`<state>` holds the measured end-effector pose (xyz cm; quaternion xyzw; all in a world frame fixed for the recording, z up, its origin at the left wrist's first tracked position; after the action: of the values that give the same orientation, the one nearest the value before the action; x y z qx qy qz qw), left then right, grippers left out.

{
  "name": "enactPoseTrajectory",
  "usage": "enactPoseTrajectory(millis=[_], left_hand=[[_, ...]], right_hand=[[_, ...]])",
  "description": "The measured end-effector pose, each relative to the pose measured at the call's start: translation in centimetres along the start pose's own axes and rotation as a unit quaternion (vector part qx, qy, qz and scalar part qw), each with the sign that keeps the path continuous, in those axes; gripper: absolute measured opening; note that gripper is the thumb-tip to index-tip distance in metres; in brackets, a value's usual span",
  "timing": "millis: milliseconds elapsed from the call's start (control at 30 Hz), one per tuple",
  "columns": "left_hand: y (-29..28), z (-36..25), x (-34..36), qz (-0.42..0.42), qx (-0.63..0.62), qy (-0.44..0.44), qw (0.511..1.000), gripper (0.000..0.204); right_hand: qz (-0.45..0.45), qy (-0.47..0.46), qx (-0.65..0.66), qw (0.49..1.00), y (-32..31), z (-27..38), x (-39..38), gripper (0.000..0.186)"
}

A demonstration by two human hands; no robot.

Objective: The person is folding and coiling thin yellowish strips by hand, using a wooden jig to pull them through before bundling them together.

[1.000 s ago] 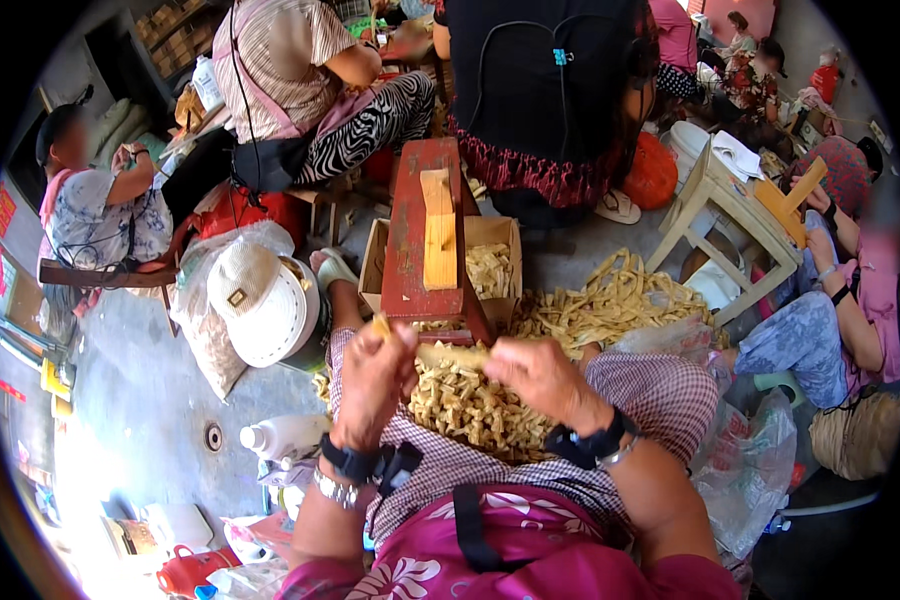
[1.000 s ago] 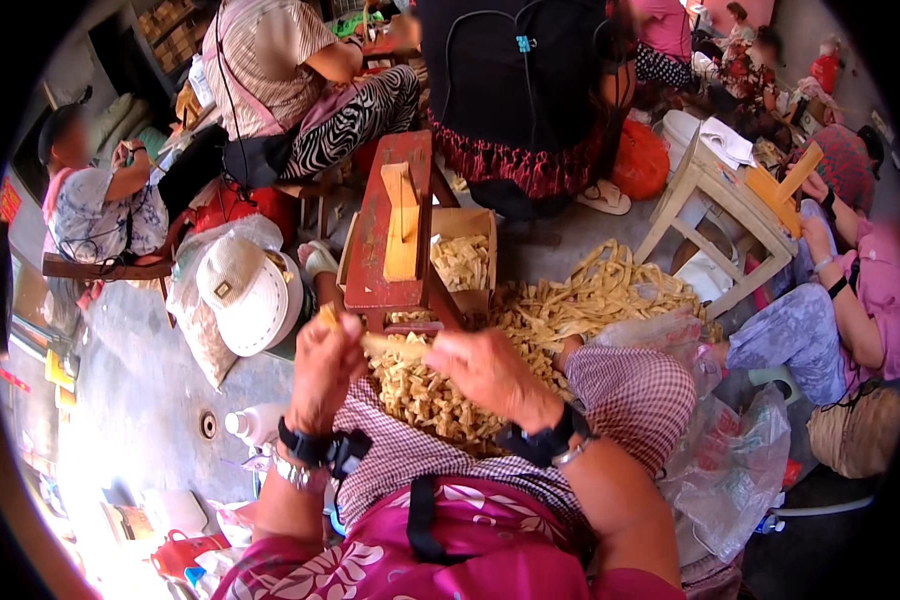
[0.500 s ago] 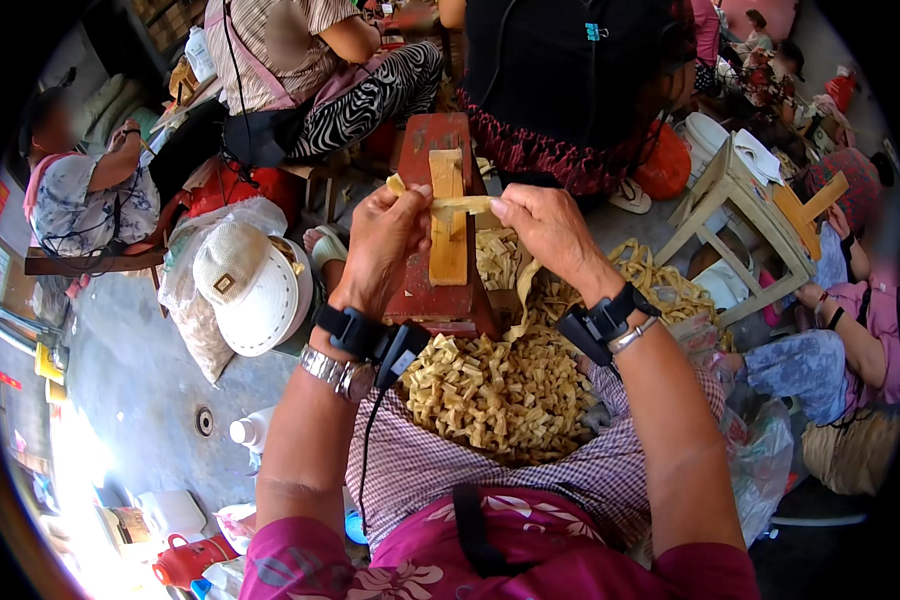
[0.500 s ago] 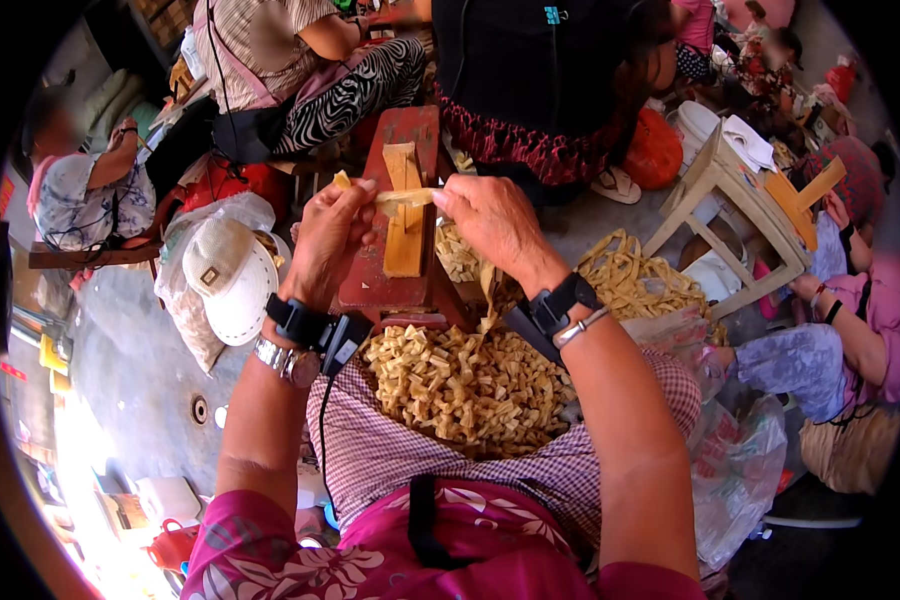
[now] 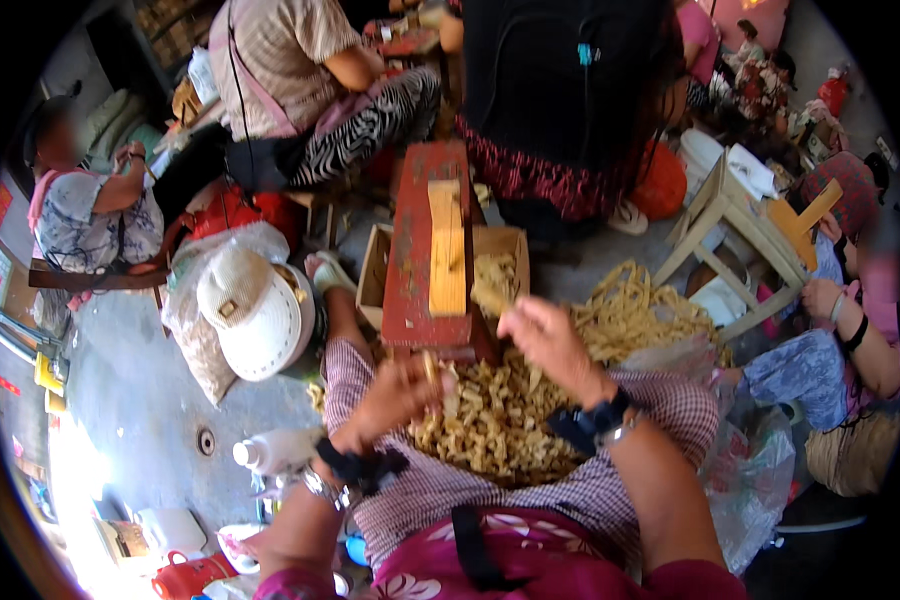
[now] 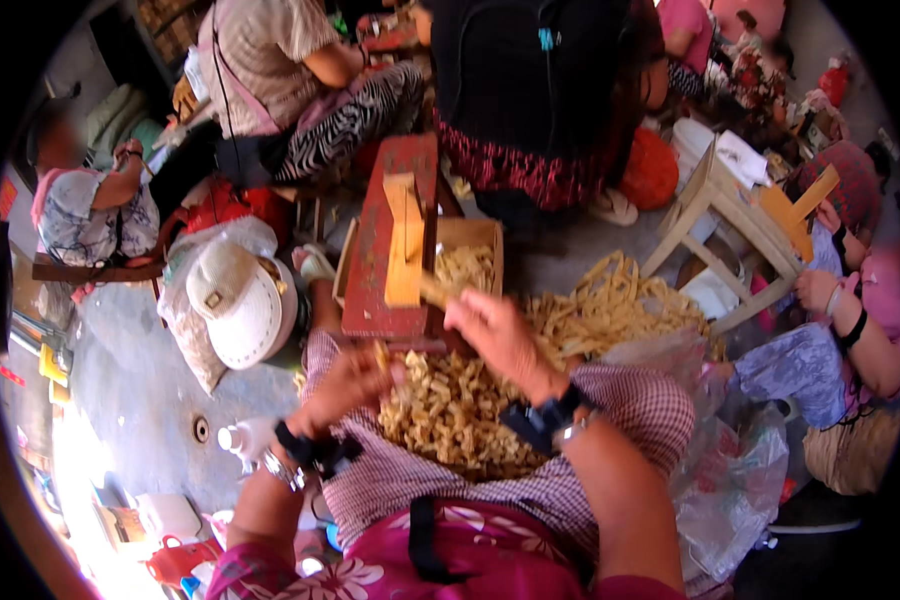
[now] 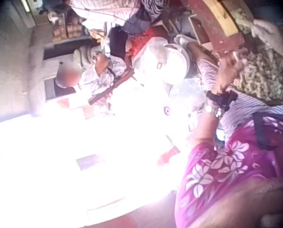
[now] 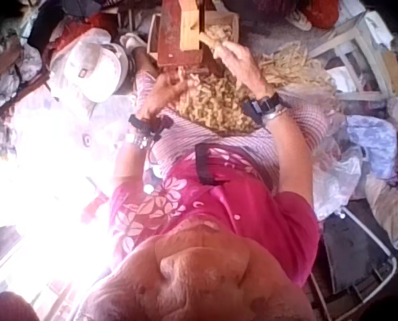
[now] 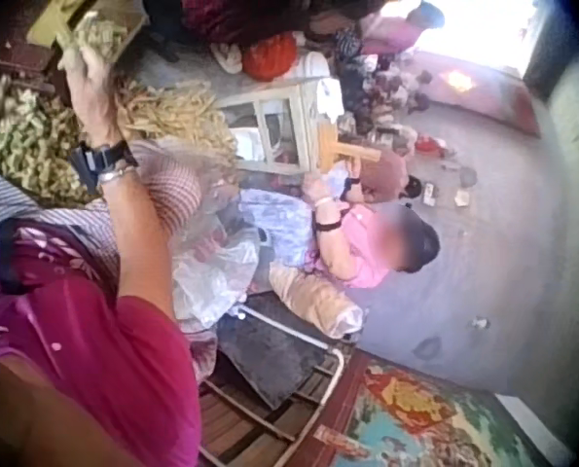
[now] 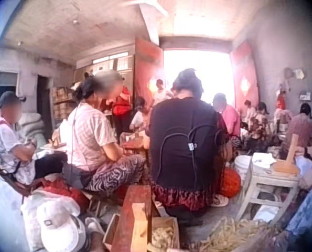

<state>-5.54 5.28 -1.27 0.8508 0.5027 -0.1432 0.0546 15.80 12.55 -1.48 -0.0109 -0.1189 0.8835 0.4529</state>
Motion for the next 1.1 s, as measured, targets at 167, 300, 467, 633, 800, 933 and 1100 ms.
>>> enactPoseTrajectory(millis=[167, 300, 467, 633, 800, 933, 1100], left_hand=[[3.1, 9.0, -2.2, 0.027, -0.052, -0.085, 0.995, 0.032], [5.4, 12.3, -3.7, 0.109, -0.197, 0.082, 0.971, 0.036], [7.3, 8.6, -2.3, 0.16, -0.57, -0.009, 0.806, 0.033], [6.0, 5.1, -4.6, 0.01, -0.429, 0.027, 0.903, 0.023], [7.0, 0.8, -8.0, 0.022, -0.241, 0.041, 0.969, 0.016], [7.2, -2.1, -10.0, -0.1, -0.055, 0.034, 0.993, 0.016], [7.0, -3.0, -10.0, -0.222, 0.449, 0.241, 0.831, 0.021]], right_hand=[[0.115, -0.07, 0.0, 0.991, 6.1, 3.7, -3.6, 0.022], [0.231, -0.108, 0.003, 0.967, 11.5, 3.7, -7.2, 0.024], [0.317, -0.134, 0.015, 0.939, 14.9, 4.4, -11.0, 0.021], [0.158, -0.076, 0.122, 0.977, 12.3, 5.2, -11.2, 0.024], [-0.053, -0.084, 0.056, 0.993, 10.3, 4.5, -9.0, 0.027], [-0.041, 0.001, 0.064, 0.997, 11.3, 4.6, -8.8, 0.025], [0.08, 0.06, 0.104, 0.99, 10.3, 4.5, -8.2, 0.033]])
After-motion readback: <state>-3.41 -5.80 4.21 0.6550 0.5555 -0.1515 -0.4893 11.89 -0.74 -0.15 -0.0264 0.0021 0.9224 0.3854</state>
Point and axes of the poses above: each hand's wrist, its own x-axis towards the middle knuckle, its own y-axis out of the palm, z = x × y, the point moved 2 cm from there along x, towards the middle knuckle, and after that the axes turned 10 degrees about z, right-handed, at the moved point
